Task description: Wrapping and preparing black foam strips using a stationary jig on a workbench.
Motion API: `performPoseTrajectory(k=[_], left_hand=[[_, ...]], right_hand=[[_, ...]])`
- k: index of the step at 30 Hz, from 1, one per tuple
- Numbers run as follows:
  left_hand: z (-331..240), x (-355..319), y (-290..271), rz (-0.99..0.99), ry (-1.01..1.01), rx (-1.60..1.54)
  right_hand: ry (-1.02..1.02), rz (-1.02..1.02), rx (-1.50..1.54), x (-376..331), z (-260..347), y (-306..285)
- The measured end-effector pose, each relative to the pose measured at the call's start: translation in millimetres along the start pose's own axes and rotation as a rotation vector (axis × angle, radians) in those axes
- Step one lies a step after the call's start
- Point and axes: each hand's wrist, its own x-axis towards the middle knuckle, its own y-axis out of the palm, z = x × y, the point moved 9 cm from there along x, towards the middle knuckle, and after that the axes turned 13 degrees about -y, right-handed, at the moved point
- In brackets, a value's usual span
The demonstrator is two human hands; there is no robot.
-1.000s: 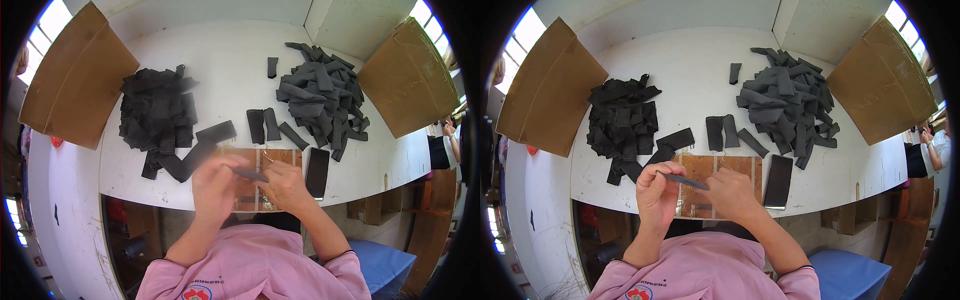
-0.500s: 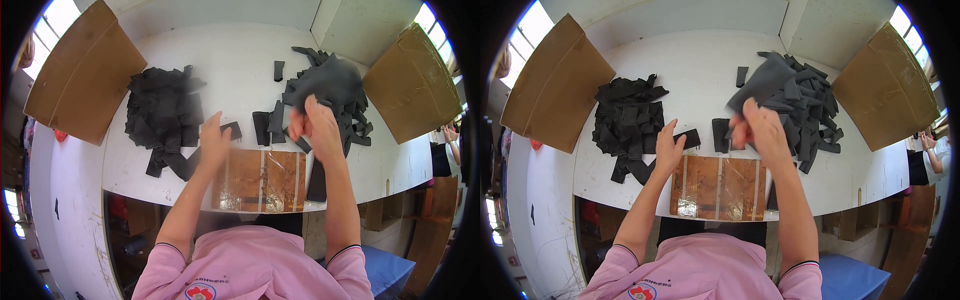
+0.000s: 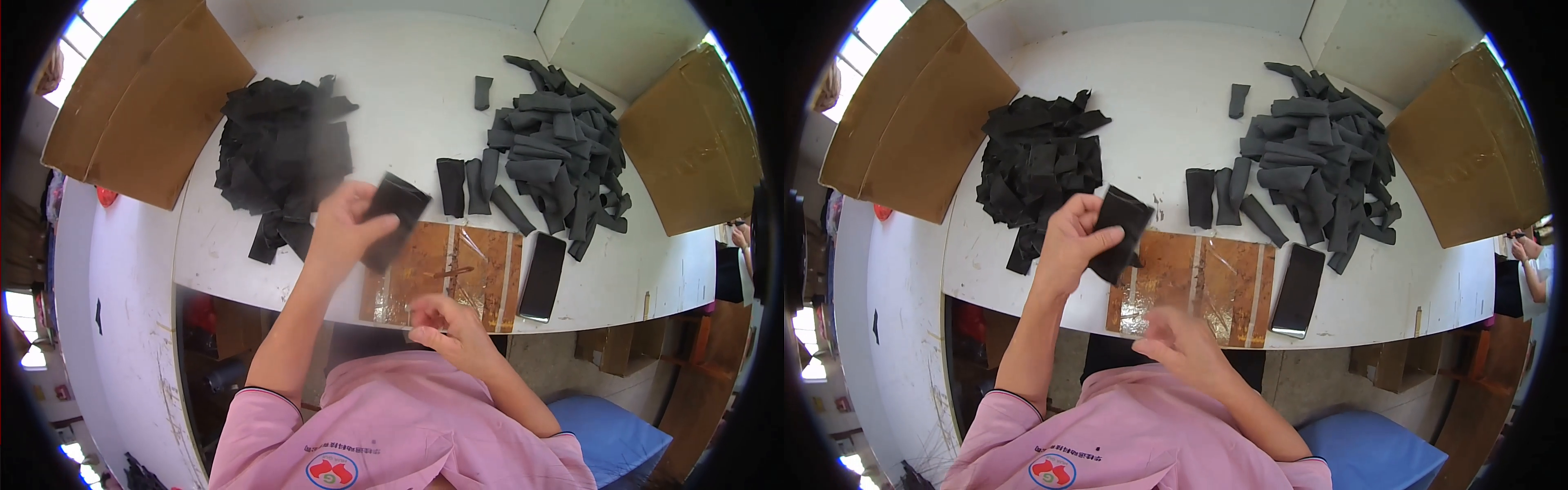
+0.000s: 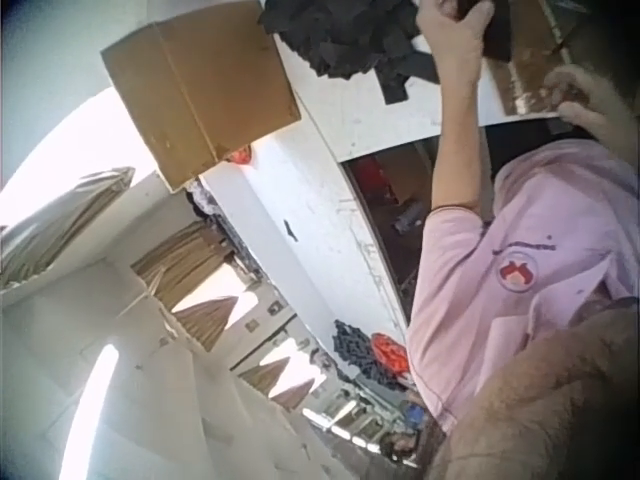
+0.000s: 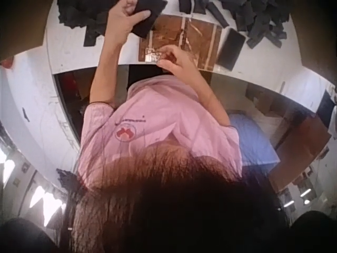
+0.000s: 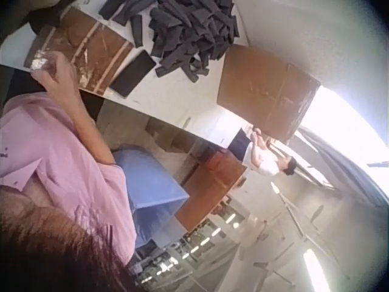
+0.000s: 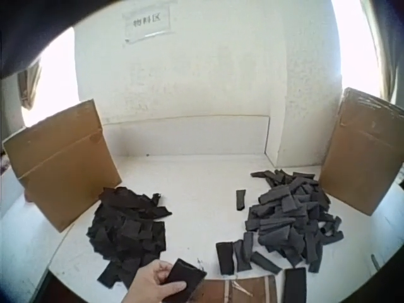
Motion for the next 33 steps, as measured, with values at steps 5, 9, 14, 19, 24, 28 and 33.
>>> performPoseTrajectory(k=[5,9,14,19,24,28,33], left_hand=[[30.0,-42.5,26.9,0.174,-0.172,0.156],[26.8,-61.8,-4.8,0.074,-0.170,-0.292],[36.6,-94.1,-4.8,0.025,-0.114,-0.346],[46.9,-99.1,5.4,-0.030,-0.178,-0.306],[49.5,-98.3,4.6,-0.057,-0.203,-0.322],[50.2,-97.8,3.8,-0.059,-0.181,-0.330],[52.7,-94.7,2.9,-0.057,-0.193,-0.344]], right_hand=[[0.227,-0.187,0.627,17.0,-36.8,29.6],[0.280,-0.261,1.084,28.4,-24.7,39.1],[0.416,-0.362,1.203,23.2,-38.3,37.1],[0.422,-0.348,1.168,24.4,-37.9,40.2],[0.434,-0.364,1.130,24.6,-40.1,41.6],[0.431,-0.359,1.147,24.7,-41.4,42.7],[0.424,-0.353,1.132,25.1,-43.8,44.6]])
